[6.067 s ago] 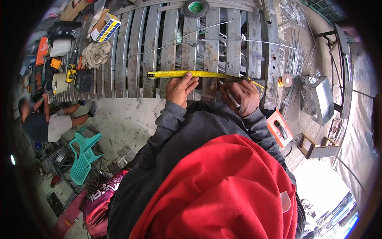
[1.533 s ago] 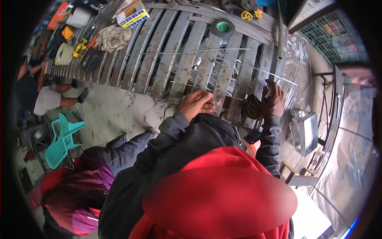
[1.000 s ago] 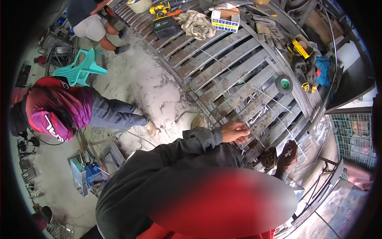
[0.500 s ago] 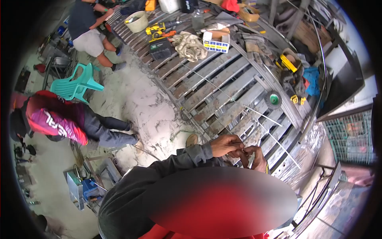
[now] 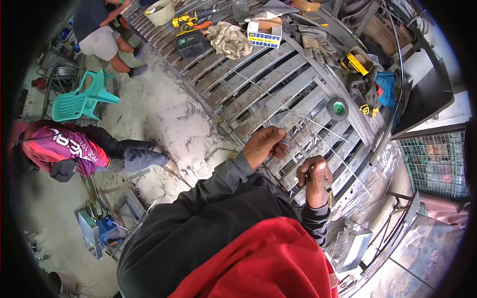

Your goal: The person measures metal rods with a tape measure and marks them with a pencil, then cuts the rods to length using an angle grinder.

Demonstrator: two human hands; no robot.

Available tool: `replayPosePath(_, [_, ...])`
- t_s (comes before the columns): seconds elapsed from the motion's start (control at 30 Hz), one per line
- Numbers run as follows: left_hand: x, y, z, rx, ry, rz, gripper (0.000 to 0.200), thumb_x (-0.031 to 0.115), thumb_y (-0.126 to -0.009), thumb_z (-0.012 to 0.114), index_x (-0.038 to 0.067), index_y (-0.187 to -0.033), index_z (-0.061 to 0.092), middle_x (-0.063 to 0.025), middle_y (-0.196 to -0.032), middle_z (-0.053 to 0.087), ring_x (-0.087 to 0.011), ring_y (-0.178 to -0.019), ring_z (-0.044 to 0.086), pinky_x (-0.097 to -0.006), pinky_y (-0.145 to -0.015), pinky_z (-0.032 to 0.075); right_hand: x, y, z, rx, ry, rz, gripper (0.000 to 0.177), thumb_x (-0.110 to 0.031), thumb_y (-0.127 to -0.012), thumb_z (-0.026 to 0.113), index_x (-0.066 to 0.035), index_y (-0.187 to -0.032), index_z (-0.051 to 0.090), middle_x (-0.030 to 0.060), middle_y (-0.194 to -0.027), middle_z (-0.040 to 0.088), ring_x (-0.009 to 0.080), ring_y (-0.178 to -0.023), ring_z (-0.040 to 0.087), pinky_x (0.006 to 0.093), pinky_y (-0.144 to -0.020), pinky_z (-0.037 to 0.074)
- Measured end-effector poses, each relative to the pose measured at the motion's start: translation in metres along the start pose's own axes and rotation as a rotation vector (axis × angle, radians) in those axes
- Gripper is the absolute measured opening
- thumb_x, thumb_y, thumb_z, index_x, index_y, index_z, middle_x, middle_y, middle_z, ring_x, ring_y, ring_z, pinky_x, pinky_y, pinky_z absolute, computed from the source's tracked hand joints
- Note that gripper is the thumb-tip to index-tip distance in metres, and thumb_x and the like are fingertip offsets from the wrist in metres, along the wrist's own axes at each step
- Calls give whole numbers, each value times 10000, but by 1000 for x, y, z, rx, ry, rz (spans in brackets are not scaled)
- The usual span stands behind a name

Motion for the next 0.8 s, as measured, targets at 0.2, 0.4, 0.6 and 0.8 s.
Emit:
replayPosePath(0.2, [0,4,1,6,-21,9,359,419,-1012,641,60,-1023,646,-55,-840,692,-84,-666,655,-243,-650,562,1,1,0,-29,-24,69,632,-620,-1036,442,-33,-865,602,15,-666,523,85,-549,463,244,-525,337])
replayPosePath(0.4, [-6,10,6,-66,-179,126,318,354,-1041,612,50,-950,625,-25,-782,646,-63,-614,596,-221,-586,512,14,3,1,-81,-19,214,626,-608,-1046,430,-30,-877,601,26,-702,532,87,-536,440,247,-526,331])
replayPosePath(0.6, [5,22,-2,-172,-328,95,276,307,-1045,615,47,-954,604,8,-724,606,-57,-624,572,-224,-571,474,30,-1,1,-74,-368,263,567,-551,-1066,427,-28,-909,576,20,-655,453,109,-510,387,304,-610,403])
replayPosePath(0.8, [12,28,2,-362,-291,94,200,252,-1047,609,63,-1093,564,-8,-833,601,-57,-647,527,-224,-565,442,41,-9,15,-186,-381,393,762,-717,-1003,351,-50,-1351,470,115,-910,617,163,-696,541,303,-612,426])
Point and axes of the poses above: each hand's wrist, its own y-axis away from the middle knuckle, its own z-axis out of the palm, x = y × z, the point moved 2 cm from there along -y, towards the middle knuckle
